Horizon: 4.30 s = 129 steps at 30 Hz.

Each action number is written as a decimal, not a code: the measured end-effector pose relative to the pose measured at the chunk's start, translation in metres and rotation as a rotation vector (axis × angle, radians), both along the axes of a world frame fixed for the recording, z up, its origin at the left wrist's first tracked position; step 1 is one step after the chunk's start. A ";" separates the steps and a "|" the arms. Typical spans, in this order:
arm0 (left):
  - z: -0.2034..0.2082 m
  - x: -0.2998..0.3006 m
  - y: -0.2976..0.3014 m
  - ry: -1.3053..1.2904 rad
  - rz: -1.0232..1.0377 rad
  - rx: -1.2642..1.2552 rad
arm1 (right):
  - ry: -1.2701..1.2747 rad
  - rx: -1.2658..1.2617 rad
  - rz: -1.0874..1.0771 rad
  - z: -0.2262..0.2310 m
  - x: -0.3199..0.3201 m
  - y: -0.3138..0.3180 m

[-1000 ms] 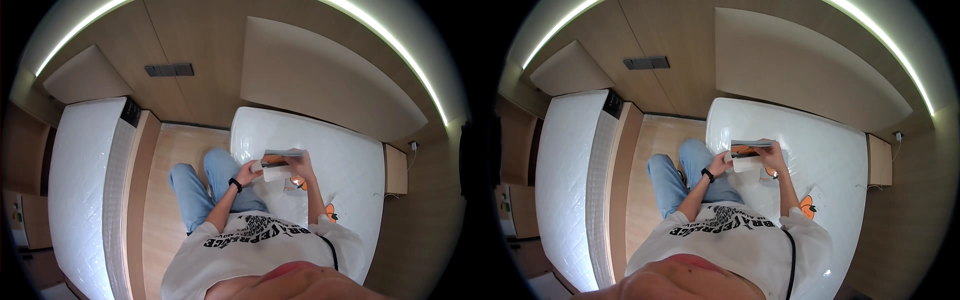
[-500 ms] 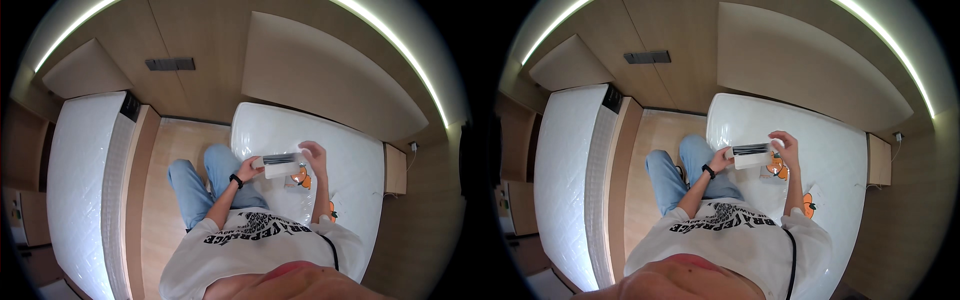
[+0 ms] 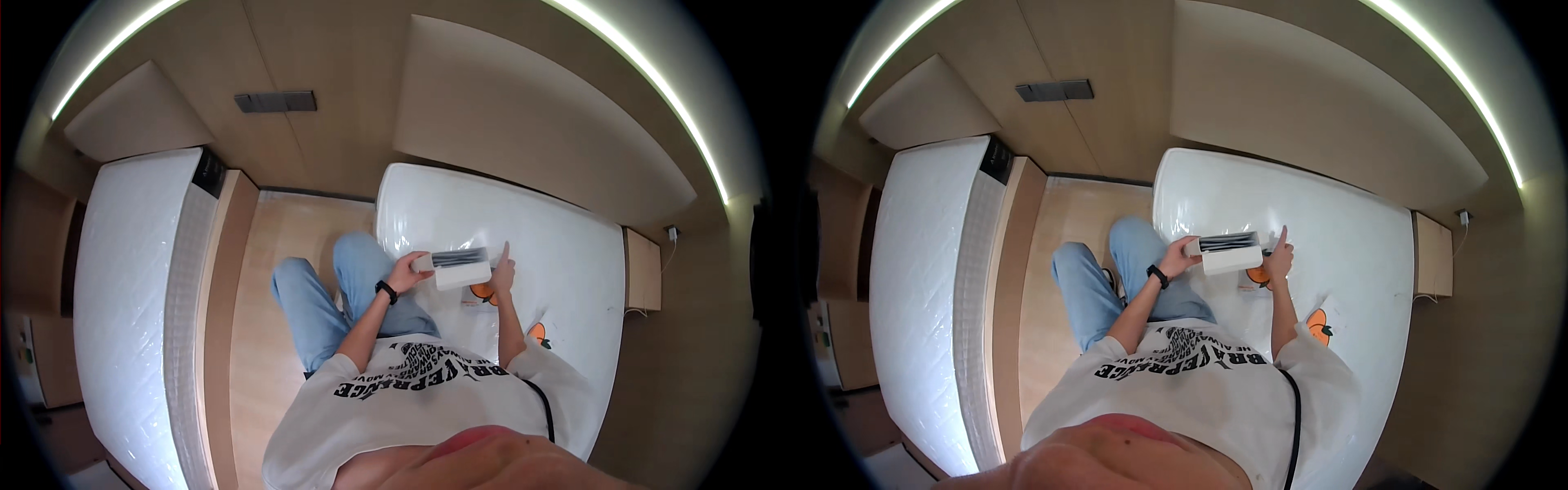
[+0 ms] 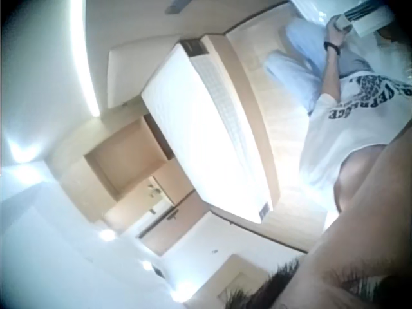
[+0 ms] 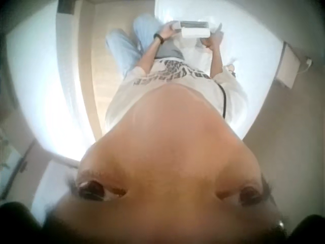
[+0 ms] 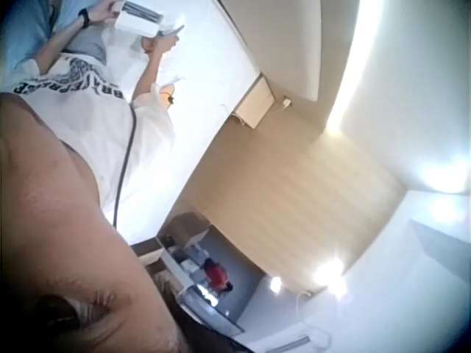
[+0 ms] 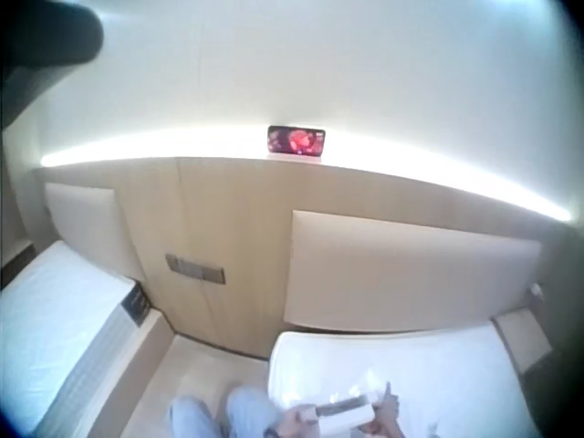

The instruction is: The person unboxes flat items from a white box and places them on a bed. They handle a stack of items with orange circular designs one by one, shifting them between the box and the bed surface.

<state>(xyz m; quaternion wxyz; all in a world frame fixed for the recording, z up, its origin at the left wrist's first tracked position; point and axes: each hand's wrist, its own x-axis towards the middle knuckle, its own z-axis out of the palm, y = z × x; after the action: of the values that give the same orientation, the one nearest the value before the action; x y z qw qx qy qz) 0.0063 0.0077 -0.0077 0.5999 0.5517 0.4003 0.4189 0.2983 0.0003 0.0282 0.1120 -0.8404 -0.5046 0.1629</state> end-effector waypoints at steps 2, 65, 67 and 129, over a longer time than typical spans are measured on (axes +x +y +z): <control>-0.001 -0.001 0.000 -0.002 -0.006 -0.017 | 0.169 0.098 -0.040 -0.010 0.016 0.001; 0.003 -0.001 0.003 -0.068 -0.046 0.004 | 1.105 0.642 0.525 0.227 -0.066 0.009; 0.005 -0.002 0.002 -0.069 -0.050 -0.032 | 1.003 0.464 0.479 0.222 -0.071 0.011; 0.009 0.000 -0.001 0.000 0.017 0.024 | -0.089 0.111 0.902 0.167 -0.103 0.031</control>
<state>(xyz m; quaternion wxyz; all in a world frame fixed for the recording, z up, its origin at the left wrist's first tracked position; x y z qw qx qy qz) 0.0059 0.0072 0.0014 0.5896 0.5556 0.3999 0.4286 0.1949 0.0310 0.1954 0.0529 -0.5356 -0.8325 0.1317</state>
